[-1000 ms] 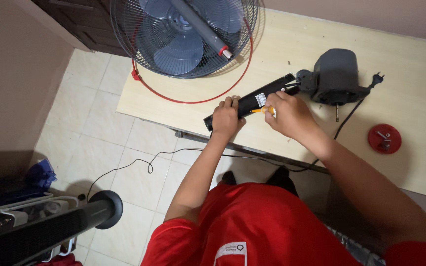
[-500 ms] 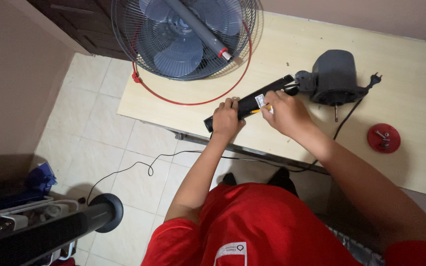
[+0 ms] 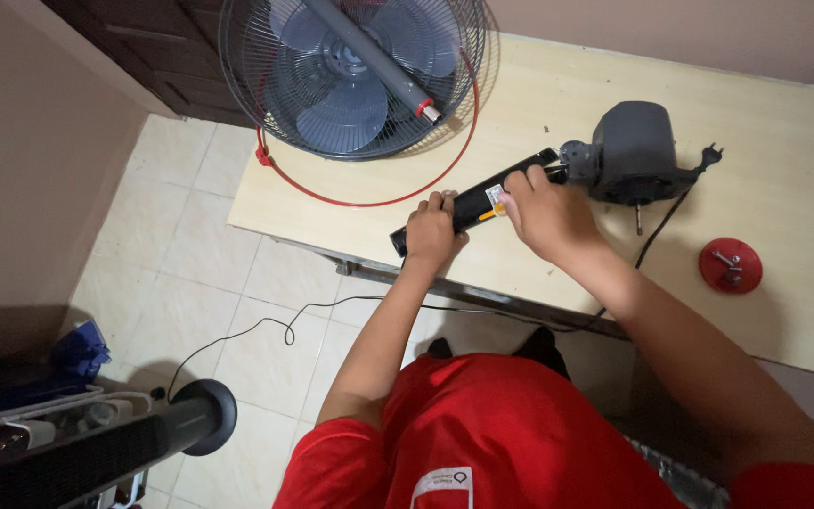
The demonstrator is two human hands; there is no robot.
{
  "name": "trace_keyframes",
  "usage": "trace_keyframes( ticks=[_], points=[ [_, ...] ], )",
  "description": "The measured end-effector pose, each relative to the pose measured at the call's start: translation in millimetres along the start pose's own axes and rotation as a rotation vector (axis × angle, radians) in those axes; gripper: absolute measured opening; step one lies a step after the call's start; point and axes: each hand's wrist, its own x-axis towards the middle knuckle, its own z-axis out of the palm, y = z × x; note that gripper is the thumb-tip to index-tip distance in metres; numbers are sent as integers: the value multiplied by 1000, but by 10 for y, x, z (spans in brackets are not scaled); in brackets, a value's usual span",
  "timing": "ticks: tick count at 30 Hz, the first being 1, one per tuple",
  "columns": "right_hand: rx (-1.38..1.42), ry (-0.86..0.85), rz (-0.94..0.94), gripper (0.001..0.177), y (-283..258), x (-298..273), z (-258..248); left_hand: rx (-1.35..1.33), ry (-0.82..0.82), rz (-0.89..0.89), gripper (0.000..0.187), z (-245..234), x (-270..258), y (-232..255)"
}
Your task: The person uses a yellow screwdriver to tighten screws on the black motor housing of a standing fan. They then pick up the fan's metal pole and extend its telescoping sections.
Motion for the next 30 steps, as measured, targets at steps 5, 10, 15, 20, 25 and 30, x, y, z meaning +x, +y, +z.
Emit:
trace_keyframes(
  ticks=[5, 10, 15, 20, 25, 30],
  points=[
    [45, 205, -212, 28, 59, -44, -6, 8, -47, -30, 83, 16, 16, 14],
    [-55, 85, -184, 27, 113, -62, 56, -7, -24, -20, 81, -4, 11, 7],
    [-128, -118, -44, 37, 84, -63, 44, -2, -34, -10, 83, -21, 27, 1],
    [59, 77, -224, 44, 41, -114, -6, -2, -55, -9, 85, -25, 16, -4],
    [-3, 9, -102, 32, 47, -73, 78, -4, -65, -14, 84, -23, 25, -6],
    [-141, -83, 21, 33, 25, -32, 90, 8, -38, 3, 84, -7, 10, -13]
  ],
)
